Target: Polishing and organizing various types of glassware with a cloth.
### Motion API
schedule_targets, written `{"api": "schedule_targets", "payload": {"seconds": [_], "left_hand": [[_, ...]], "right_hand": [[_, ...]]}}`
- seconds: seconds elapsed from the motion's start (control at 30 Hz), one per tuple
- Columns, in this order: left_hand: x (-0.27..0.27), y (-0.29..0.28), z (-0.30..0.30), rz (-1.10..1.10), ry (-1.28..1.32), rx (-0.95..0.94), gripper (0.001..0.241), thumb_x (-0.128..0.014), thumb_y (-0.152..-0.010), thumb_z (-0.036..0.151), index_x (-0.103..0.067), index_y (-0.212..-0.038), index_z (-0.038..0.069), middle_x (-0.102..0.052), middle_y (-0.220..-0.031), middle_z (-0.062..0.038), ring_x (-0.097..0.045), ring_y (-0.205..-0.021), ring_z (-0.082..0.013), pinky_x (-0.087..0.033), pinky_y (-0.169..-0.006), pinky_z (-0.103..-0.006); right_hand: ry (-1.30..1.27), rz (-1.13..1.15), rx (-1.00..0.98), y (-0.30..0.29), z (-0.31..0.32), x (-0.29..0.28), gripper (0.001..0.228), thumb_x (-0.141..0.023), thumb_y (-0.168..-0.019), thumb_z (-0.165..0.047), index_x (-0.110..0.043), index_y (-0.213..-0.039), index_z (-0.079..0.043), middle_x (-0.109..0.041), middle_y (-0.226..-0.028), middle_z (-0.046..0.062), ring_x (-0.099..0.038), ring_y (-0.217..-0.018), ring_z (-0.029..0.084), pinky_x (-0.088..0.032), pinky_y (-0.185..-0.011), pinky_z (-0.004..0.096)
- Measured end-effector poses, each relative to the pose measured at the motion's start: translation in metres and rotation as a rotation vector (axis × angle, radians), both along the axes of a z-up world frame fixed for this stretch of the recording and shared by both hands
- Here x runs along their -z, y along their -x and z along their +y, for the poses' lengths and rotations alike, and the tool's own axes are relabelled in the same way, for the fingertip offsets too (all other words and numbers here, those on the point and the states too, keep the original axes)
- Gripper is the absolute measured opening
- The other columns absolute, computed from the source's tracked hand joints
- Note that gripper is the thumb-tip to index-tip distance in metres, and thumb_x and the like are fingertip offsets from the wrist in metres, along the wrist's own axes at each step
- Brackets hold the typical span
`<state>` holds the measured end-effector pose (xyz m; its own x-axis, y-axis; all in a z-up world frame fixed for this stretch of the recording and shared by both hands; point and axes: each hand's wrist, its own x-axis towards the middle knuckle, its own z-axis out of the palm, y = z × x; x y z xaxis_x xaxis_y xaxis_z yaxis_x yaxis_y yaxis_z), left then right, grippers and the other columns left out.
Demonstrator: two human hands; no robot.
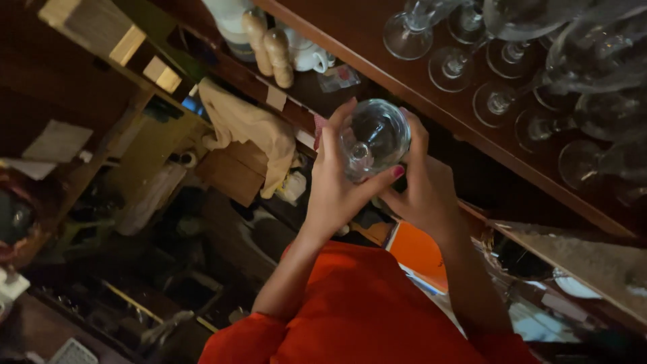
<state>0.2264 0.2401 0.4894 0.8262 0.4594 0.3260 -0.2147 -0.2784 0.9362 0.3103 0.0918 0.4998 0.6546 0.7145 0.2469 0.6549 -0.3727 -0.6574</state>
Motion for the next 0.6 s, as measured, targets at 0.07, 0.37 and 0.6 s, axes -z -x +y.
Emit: {"api": "schedule_targets", "payload": {"seconds": [0.07,0.37,0.6], "left_hand": [[0.005,-0.001,-0.004,-0.029,-0.026,-0.024,0.094,-0.09,-0.084,0.027,-0.034,-0.156,0.001,-0.051,-0.156,-0.02,-0.058,-0.143,-0.0332,-0.05,-0.118,-0.041],[0.012,-0.003,-0.002,-0.018,0.009,-0.125,0.084,-0.083,-0.089,0.018,-0.038,-0.158,0.003,-0.057,-0.143,-0.015,-0.06,-0.131,-0.0281,-0.051,-0.114,-0.0385],[0.024,-0.014,0.035,-0.057,0.053,-0.133,0.081,-0.08,-0.087,0.015,-0.038,-0.154,0.003,-0.054,-0.145,-0.016,-0.061,-0.123,-0.0258,-0.053,-0.108,-0.0373]], "right_hand": [[-0.011,-0.024,-0.038,-0.006,-0.006,0.007,0.091,-0.076,-0.092,-0.022,-0.018,-0.161,-0.006,-0.069,-0.129,0.021,-0.07,-0.117,0.041,-0.056,-0.092,0.045],[-0.035,-0.012,-0.113,-0.012,0.013,0.0,0.091,-0.073,-0.099,-0.021,-0.011,-0.164,-0.007,-0.052,-0.151,0.027,-0.067,-0.124,0.042,-0.057,-0.096,0.044],[0.031,-0.005,-0.128,-0.026,0.049,0.013,0.1,-0.075,-0.092,-0.018,-0.009,-0.167,-0.012,-0.044,-0.161,0.027,-0.066,-0.125,0.045,-0.058,-0.096,0.045]]}}
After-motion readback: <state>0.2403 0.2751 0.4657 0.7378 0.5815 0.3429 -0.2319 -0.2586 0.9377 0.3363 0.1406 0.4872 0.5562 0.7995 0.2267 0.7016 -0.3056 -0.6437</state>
